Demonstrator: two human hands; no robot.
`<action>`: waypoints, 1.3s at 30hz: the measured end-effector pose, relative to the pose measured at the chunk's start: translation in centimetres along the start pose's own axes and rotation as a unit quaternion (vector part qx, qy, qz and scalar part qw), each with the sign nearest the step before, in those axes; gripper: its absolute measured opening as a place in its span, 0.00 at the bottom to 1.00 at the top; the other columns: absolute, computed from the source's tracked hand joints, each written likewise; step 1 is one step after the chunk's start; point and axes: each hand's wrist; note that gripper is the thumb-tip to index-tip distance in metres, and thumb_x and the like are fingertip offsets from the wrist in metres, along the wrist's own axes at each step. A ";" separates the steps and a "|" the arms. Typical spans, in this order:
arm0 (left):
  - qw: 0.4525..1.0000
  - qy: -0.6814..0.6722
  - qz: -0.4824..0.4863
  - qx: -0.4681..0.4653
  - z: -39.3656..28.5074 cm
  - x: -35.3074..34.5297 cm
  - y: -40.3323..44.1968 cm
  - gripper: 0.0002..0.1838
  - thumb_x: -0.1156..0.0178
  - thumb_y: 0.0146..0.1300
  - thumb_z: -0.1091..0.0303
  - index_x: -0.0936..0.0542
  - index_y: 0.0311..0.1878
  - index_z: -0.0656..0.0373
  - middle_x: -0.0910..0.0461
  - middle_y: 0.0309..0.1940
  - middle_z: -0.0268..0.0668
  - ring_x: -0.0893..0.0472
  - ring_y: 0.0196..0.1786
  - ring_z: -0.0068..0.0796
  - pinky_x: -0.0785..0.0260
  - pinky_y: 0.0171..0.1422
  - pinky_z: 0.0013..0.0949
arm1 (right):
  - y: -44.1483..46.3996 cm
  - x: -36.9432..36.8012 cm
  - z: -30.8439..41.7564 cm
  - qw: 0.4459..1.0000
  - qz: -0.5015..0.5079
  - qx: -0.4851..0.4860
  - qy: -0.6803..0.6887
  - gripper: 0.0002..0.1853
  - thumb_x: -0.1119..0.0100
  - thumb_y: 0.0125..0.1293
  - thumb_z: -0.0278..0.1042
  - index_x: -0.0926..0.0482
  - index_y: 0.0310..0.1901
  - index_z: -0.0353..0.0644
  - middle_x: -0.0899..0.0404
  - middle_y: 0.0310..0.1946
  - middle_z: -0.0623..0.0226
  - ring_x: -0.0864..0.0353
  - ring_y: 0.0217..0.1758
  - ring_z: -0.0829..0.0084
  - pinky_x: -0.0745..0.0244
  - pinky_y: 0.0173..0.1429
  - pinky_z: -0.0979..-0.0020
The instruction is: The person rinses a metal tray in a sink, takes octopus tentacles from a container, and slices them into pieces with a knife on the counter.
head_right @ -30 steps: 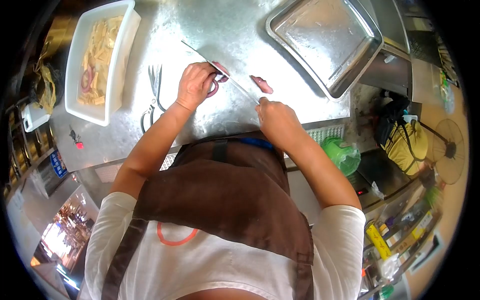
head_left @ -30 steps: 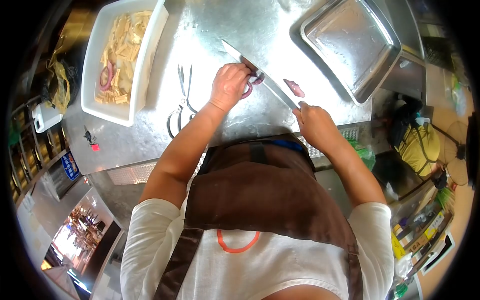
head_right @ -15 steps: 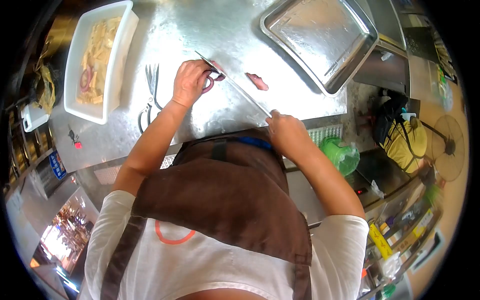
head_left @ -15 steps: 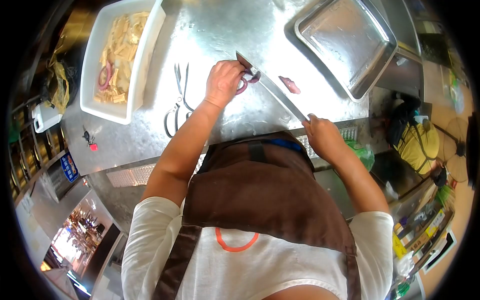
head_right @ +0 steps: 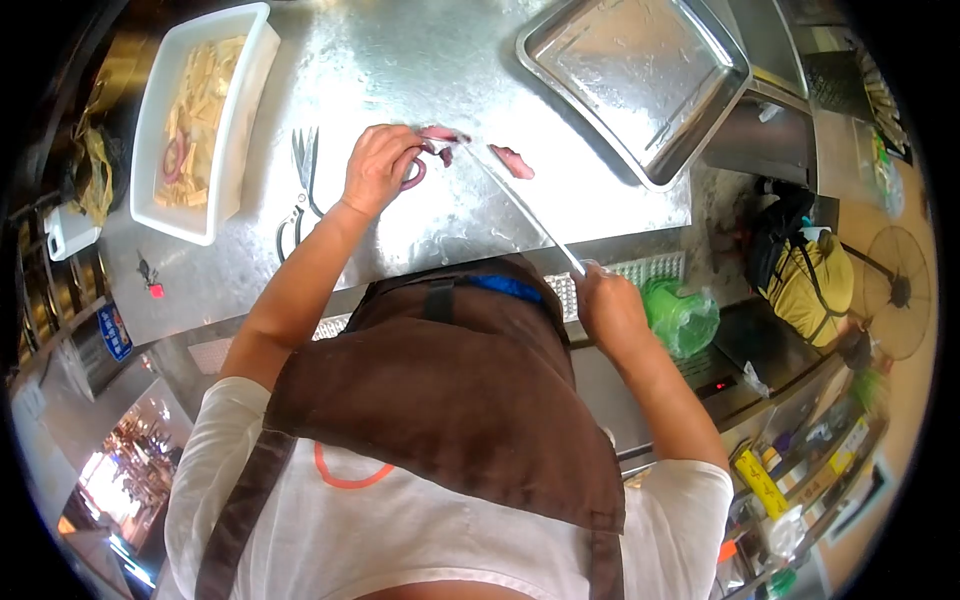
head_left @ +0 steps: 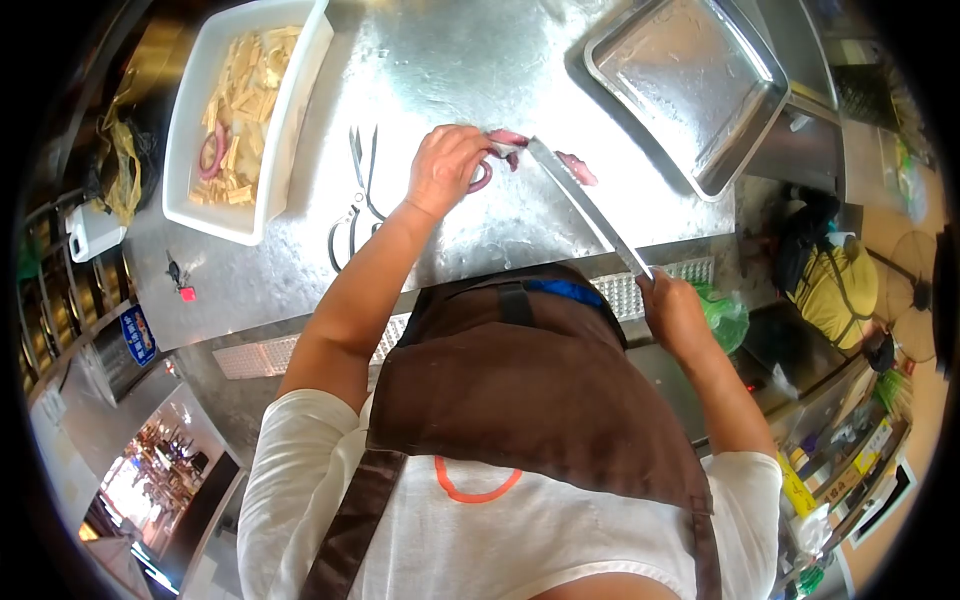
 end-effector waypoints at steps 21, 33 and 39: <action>0.964 0.059 0.017 0.258 -3.1 2.7 -3.6 0.23 0.34 0.51 0.70 0.26 0.52 0.59 0.24 0.45 0.41 0.28 0.50 0.44 0.37 0.54 0.44 | 2.6 -1.0 1.4 0.995 -0.083 0.026 0.055 0.10 0.44 0.66 0.31 0.22 0.37 0.30 0.22 0.27 0.44 0.21 0.32 0.45 0.28 0.35 0.57; 0.999 -0.001 -0.006 0.031 -2.8 2.6 -2.7 0.18 0.34 0.47 0.78 0.22 0.45 0.56 0.23 0.44 0.36 0.24 0.50 0.40 0.34 0.56 0.41 | 3.0 -0.7 3.7 0.993 -0.078 0.007 0.088 0.09 0.44 0.66 0.32 0.21 0.37 0.34 0.23 0.26 0.43 0.22 0.31 0.43 0.27 0.34 0.54; 1.000 -0.011 -0.017 0.017 -1.8 1.1 -2.6 0.13 0.34 0.47 0.78 0.21 0.39 0.57 0.23 0.40 0.35 0.23 0.47 0.38 0.32 0.51 0.38 | 2.8 -2.5 5.2 0.996 -0.057 0.044 0.058 0.11 0.44 0.65 0.33 0.20 0.42 0.34 0.20 0.30 0.44 0.19 0.32 0.47 0.24 0.37 0.55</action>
Point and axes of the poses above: each hand's wrist, its own y-axis towards the middle knuckle, its own x-axis out of the back of the hand, z = x × y
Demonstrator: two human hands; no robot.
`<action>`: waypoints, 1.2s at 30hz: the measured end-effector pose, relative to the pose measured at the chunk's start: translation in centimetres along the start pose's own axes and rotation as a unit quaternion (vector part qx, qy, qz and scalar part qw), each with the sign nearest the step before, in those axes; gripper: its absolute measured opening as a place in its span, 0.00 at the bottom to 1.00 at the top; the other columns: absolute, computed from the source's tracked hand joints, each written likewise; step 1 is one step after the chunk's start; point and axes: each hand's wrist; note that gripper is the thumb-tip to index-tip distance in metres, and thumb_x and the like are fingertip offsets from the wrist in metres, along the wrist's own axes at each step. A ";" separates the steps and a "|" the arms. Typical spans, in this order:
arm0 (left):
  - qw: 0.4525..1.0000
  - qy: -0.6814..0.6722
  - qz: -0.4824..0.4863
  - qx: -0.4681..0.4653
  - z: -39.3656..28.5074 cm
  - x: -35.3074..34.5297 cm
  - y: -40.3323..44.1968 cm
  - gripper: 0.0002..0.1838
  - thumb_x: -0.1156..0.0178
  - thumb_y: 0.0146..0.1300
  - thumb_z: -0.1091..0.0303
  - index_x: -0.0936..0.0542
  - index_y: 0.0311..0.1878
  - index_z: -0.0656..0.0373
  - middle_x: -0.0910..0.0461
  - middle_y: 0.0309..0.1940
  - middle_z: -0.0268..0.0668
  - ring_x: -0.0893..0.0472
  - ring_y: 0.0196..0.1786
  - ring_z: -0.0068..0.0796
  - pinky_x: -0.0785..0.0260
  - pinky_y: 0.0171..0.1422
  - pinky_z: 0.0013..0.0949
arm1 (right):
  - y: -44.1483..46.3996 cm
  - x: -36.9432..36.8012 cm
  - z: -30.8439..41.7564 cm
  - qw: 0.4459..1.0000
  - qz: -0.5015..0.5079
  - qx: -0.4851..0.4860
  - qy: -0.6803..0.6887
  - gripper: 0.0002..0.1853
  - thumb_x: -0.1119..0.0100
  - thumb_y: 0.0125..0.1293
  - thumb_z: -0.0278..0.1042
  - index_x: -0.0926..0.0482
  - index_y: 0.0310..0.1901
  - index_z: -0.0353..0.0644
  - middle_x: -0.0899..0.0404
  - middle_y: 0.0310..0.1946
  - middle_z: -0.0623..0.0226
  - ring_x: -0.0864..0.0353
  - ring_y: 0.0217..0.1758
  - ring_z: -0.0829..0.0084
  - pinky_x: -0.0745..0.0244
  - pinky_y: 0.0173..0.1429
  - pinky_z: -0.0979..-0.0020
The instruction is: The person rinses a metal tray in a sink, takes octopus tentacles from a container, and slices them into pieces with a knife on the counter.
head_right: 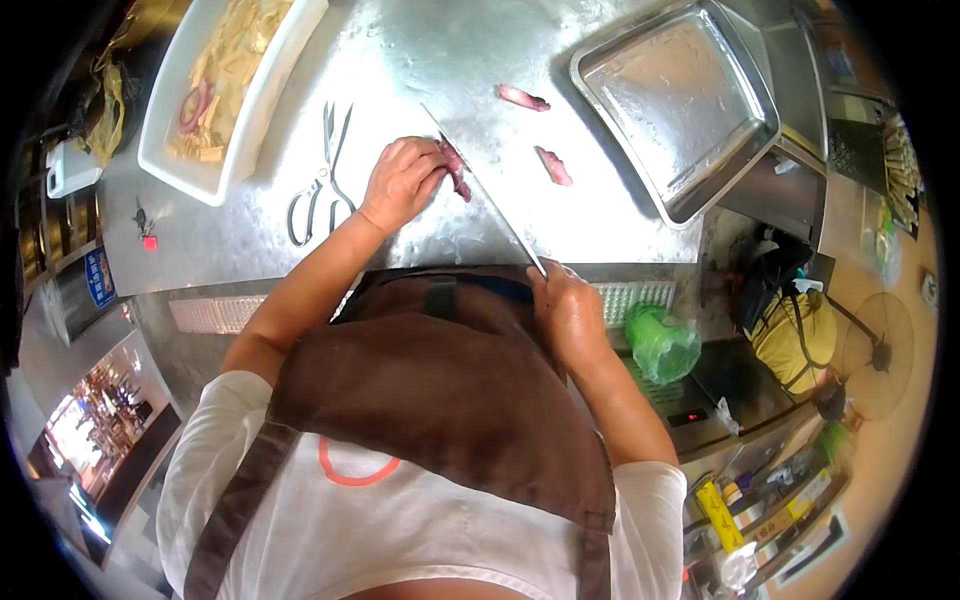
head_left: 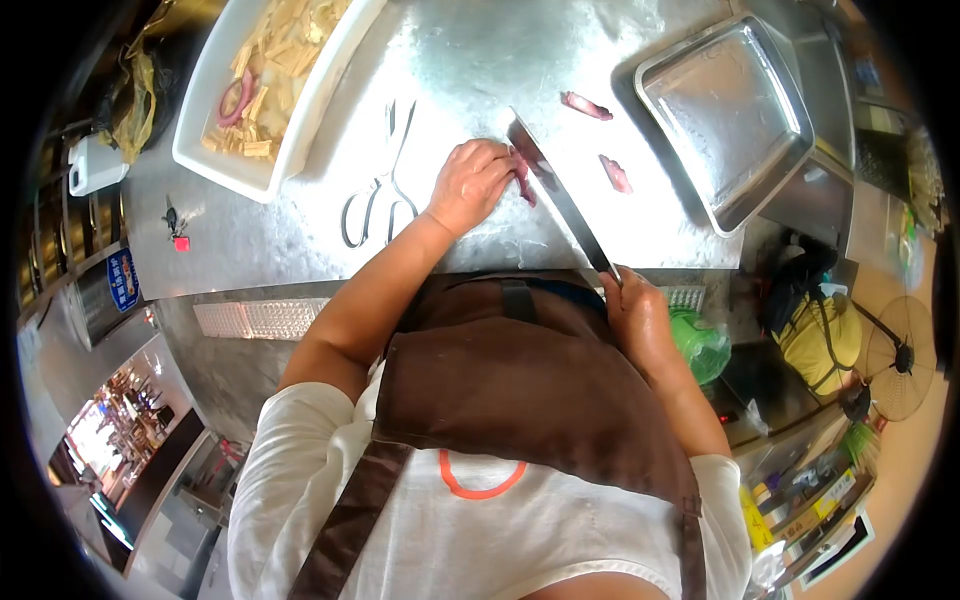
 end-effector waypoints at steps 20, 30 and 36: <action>0.989 -0.038 -0.091 0.109 0.2 1.1 -1.0 0.13 0.34 0.49 0.77 0.23 0.39 0.59 0.24 0.40 0.40 0.25 0.49 0.44 0.33 0.56 0.39 | 0.1 -0.4 0.9 0.999 0.024 -0.007 -0.029 0.11 0.46 0.66 0.33 0.22 0.43 0.34 0.19 0.31 0.45 0.18 0.32 0.48 0.24 0.37 0.53; 1.000 0.003 -0.005 -0.029 0.2 -0.8 0.0 0.13 0.34 0.45 0.79 0.20 0.36 0.58 0.22 0.37 0.35 0.23 0.46 0.38 0.32 0.51 0.38 | -0.6 -0.2 1.0 1.000 0.012 -0.006 -0.020 0.10 0.45 0.66 0.33 0.22 0.42 0.34 0.19 0.31 0.45 0.19 0.32 0.47 0.24 0.36 0.52; 1.000 0.003 -0.018 -0.024 0.6 -1.2 -0.1 0.10 0.34 0.46 0.79 0.19 0.35 0.60 0.22 0.38 0.34 0.23 0.45 0.35 0.30 0.50 0.37 | -0.9 -0.7 0.8 0.999 0.004 0.013 -0.034 0.10 0.45 0.66 0.33 0.22 0.41 0.34 0.20 0.26 0.46 0.19 0.28 0.48 0.24 0.33 0.53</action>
Point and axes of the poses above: each hand's wrist, its own y-axis towards the middle knuckle, its own x-axis out of the back of the hand, z = x × y
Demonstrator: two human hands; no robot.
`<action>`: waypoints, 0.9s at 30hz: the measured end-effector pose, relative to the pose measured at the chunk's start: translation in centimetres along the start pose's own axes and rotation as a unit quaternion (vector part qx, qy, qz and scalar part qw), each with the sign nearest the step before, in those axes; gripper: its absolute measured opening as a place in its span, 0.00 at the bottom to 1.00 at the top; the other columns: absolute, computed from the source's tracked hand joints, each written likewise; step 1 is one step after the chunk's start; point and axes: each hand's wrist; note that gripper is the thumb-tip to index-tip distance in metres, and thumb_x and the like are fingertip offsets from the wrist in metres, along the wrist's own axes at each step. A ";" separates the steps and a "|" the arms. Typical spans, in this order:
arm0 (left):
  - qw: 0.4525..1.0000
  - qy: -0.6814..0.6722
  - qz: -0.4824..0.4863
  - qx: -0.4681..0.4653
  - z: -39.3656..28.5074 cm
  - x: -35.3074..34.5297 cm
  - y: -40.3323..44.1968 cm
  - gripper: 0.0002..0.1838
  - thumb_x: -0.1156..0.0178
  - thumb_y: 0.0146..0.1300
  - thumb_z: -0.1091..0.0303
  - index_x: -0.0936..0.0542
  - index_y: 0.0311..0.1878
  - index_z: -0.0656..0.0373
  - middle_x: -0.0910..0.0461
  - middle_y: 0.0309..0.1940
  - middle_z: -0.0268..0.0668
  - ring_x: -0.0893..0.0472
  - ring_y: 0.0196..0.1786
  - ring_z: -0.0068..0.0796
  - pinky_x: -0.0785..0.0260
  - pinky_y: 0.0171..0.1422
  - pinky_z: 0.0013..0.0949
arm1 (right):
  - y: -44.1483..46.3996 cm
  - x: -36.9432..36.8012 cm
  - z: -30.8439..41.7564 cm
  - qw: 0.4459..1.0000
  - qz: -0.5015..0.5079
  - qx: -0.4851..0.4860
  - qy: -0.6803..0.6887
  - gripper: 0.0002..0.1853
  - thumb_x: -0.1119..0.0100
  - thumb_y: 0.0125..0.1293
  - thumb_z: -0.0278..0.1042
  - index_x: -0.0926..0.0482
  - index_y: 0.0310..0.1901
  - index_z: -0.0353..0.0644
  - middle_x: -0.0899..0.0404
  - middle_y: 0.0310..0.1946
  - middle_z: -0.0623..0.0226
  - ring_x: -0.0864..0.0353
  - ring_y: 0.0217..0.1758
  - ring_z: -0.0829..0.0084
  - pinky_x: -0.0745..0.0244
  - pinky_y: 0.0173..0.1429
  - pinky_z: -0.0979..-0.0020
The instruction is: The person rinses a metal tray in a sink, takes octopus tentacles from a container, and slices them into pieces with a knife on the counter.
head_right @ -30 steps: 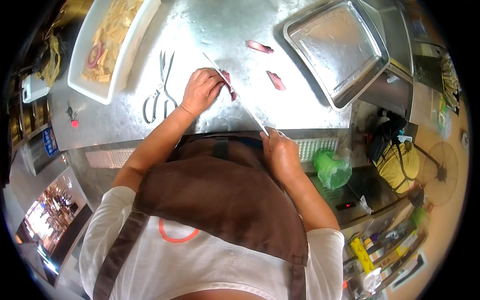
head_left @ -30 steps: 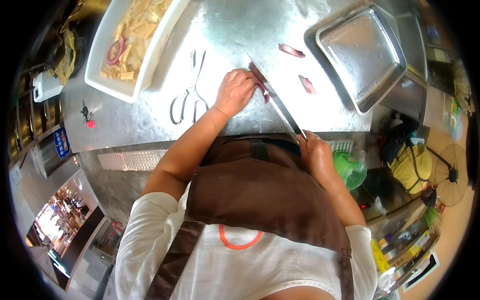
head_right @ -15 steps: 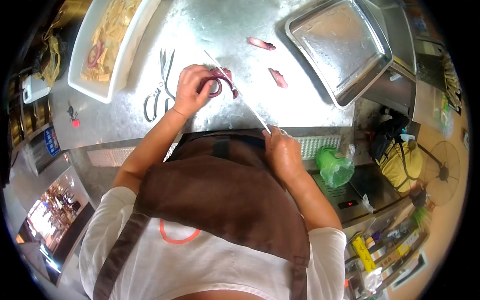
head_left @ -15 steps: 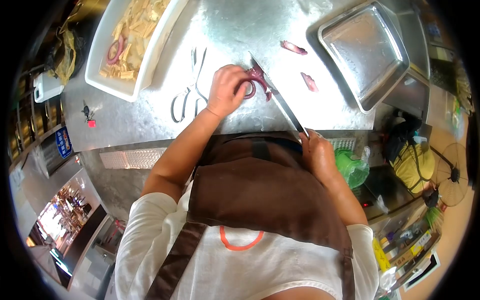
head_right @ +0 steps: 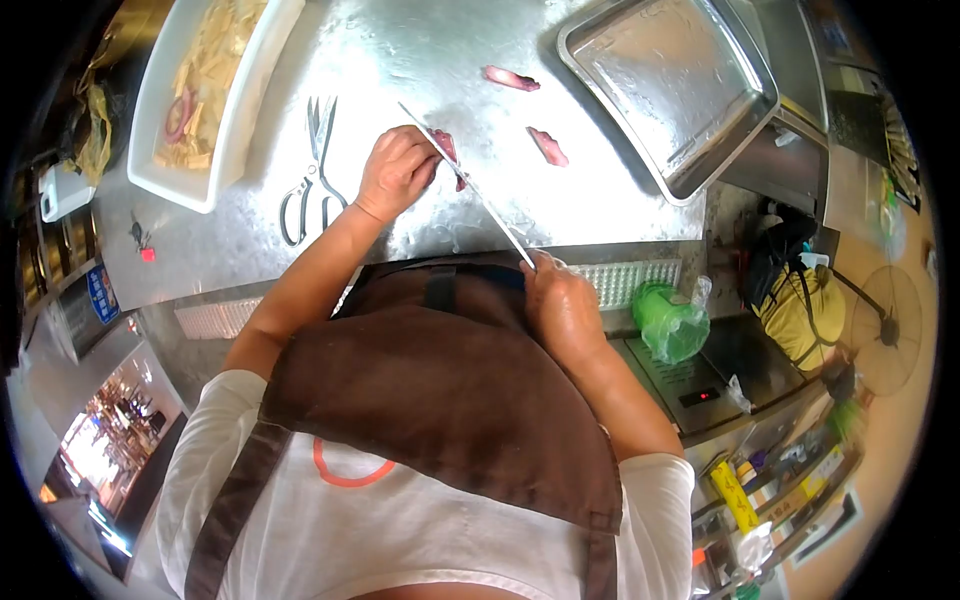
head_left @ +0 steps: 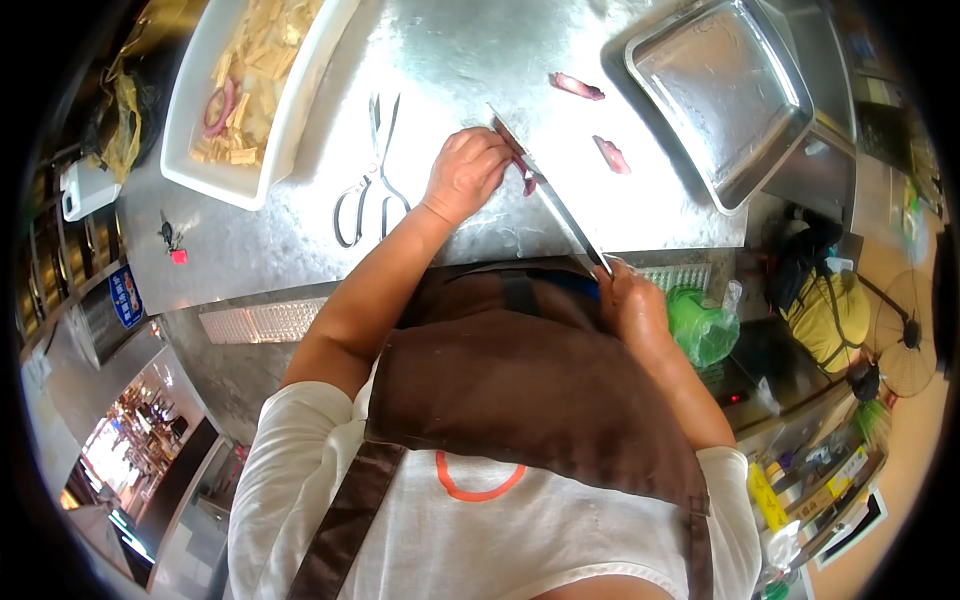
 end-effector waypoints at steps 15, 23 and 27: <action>1.000 0.001 -0.009 -0.004 -0.4 0.4 0.4 0.11 0.33 0.45 0.79 0.19 0.35 0.59 0.22 0.37 0.35 0.23 0.44 0.36 0.30 0.50 0.37 | -0.3 -1.4 0.3 1.000 0.022 -0.007 0.011 0.10 0.49 0.68 0.34 0.26 0.38 0.34 0.21 0.22 0.47 0.21 0.23 0.47 0.26 0.29 0.51; 1.000 -0.022 0.003 -0.009 -0.1 0.4 0.3 0.12 0.34 0.46 0.80 0.21 0.36 0.60 0.22 0.38 0.39 0.22 0.46 0.41 0.30 0.51 0.38 | -0.1 -1.4 0.4 0.999 0.045 -0.010 0.004 0.11 0.49 0.68 0.34 0.27 0.37 0.31 0.22 0.21 0.46 0.21 0.23 0.47 0.26 0.27 0.52; 1.000 -0.023 -0.001 -0.012 0.0 0.3 0.3 0.12 0.34 0.46 0.80 0.21 0.36 0.60 0.22 0.37 0.39 0.23 0.45 0.41 0.30 0.51 0.38 | -0.1 -1.3 0.6 0.999 0.037 -0.014 0.007 0.11 0.49 0.68 0.34 0.26 0.39 0.31 0.22 0.21 0.46 0.21 0.23 0.47 0.25 0.28 0.53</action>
Point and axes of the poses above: each hand's wrist, its own y-axis towards the middle knuckle, its own x-axis out of the back of the hand, z = x × y
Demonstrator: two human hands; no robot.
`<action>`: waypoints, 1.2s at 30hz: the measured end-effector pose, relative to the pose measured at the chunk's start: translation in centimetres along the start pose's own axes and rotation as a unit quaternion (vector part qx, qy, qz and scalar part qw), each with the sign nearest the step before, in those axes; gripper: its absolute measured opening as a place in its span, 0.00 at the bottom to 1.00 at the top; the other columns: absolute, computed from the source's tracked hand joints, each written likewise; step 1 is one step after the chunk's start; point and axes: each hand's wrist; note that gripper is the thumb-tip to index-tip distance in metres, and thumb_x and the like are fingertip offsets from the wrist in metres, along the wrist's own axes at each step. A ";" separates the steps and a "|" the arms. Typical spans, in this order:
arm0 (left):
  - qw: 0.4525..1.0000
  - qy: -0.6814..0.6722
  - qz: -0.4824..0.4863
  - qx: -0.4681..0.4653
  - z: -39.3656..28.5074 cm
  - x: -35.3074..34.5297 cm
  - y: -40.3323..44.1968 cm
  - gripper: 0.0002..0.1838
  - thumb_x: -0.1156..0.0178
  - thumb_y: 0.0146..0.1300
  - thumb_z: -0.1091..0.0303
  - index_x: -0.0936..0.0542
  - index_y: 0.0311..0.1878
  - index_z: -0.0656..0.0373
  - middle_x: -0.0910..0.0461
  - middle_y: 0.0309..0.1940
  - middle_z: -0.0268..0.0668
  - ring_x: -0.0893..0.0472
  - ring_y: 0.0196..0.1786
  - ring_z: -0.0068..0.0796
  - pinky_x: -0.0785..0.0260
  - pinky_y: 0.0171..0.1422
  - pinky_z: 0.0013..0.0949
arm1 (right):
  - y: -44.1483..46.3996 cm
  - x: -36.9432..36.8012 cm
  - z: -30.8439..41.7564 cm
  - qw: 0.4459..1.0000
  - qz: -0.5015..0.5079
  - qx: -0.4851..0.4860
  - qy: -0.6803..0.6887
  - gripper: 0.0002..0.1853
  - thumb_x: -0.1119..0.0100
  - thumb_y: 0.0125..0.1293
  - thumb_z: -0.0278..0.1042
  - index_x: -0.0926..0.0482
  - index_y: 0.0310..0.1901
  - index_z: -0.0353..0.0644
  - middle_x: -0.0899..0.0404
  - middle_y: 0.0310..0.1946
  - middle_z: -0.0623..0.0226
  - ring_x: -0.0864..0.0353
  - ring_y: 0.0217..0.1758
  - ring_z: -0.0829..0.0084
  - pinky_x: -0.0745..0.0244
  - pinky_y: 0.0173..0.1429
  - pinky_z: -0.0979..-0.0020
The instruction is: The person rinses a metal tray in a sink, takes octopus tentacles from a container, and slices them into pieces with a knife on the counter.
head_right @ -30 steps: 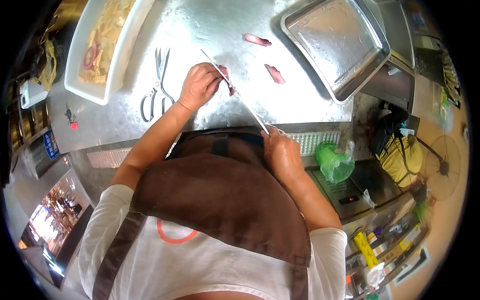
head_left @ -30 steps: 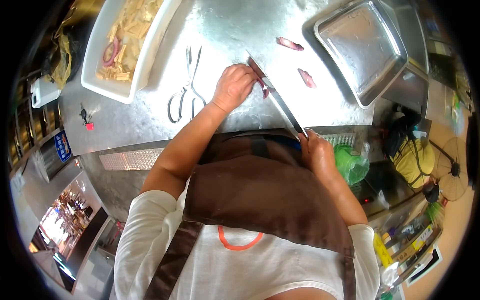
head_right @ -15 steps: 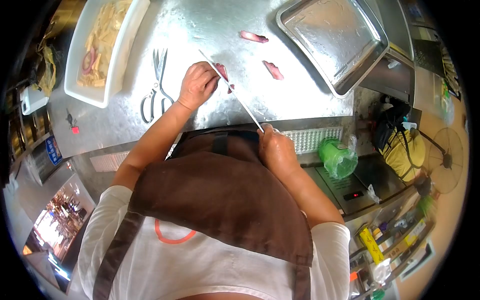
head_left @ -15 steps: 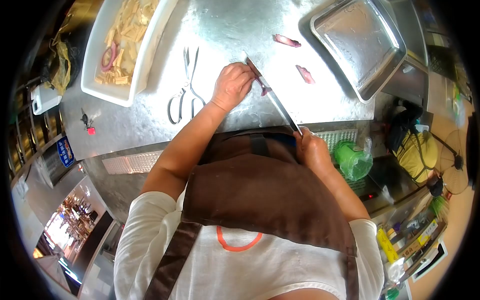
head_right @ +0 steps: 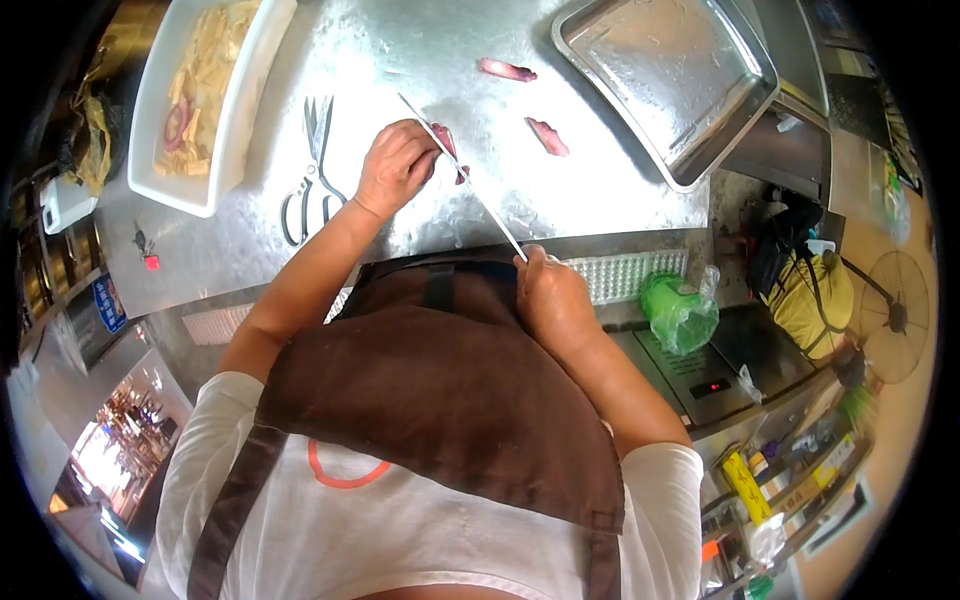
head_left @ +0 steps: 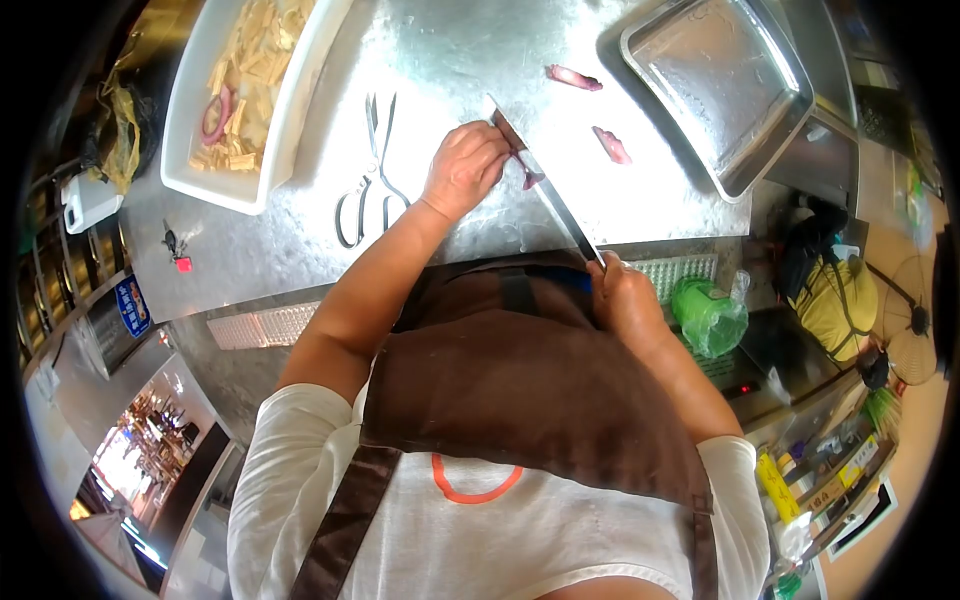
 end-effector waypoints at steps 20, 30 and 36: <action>0.968 -0.034 -0.098 0.230 -0.5 3.2 -2.2 0.11 0.36 0.55 0.75 0.23 0.42 0.60 0.26 0.45 0.43 0.25 0.50 0.40 0.31 0.53 0.35 | 0.4 0.9 0.5 0.999 -0.001 -0.036 0.005 0.12 0.47 0.67 0.32 0.21 0.44 0.33 0.19 0.31 0.43 0.19 0.34 0.46 0.24 0.41 0.52; 0.987 0.003 -0.001 0.161 -0.2 2.7 -1.5 0.16 0.34 0.50 0.74 0.21 0.44 0.58 0.24 0.44 0.40 0.25 0.50 0.43 0.33 0.55 0.40 | 0.4 1.0 0.1 1.000 -0.013 -0.016 -0.002 0.11 0.47 0.67 0.32 0.21 0.43 0.33 0.19 0.32 0.43 0.19 0.34 0.46 0.24 0.41 0.52; 0.995 0.006 0.020 0.100 -0.3 1.8 -0.4 0.14 0.35 0.48 0.75 0.20 0.41 0.55 0.23 0.42 0.32 0.25 0.48 0.37 0.33 0.53 0.38 | 0.3 0.9 0.2 1.000 -0.025 -0.015 -0.008 0.10 0.46 0.66 0.32 0.21 0.43 0.35 0.19 0.30 0.45 0.19 0.33 0.46 0.24 0.39 0.53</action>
Point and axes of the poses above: each hand's wrist, its own y-axis towards the middle knuckle, its own x-axis out of the back of the hand, z = x × y
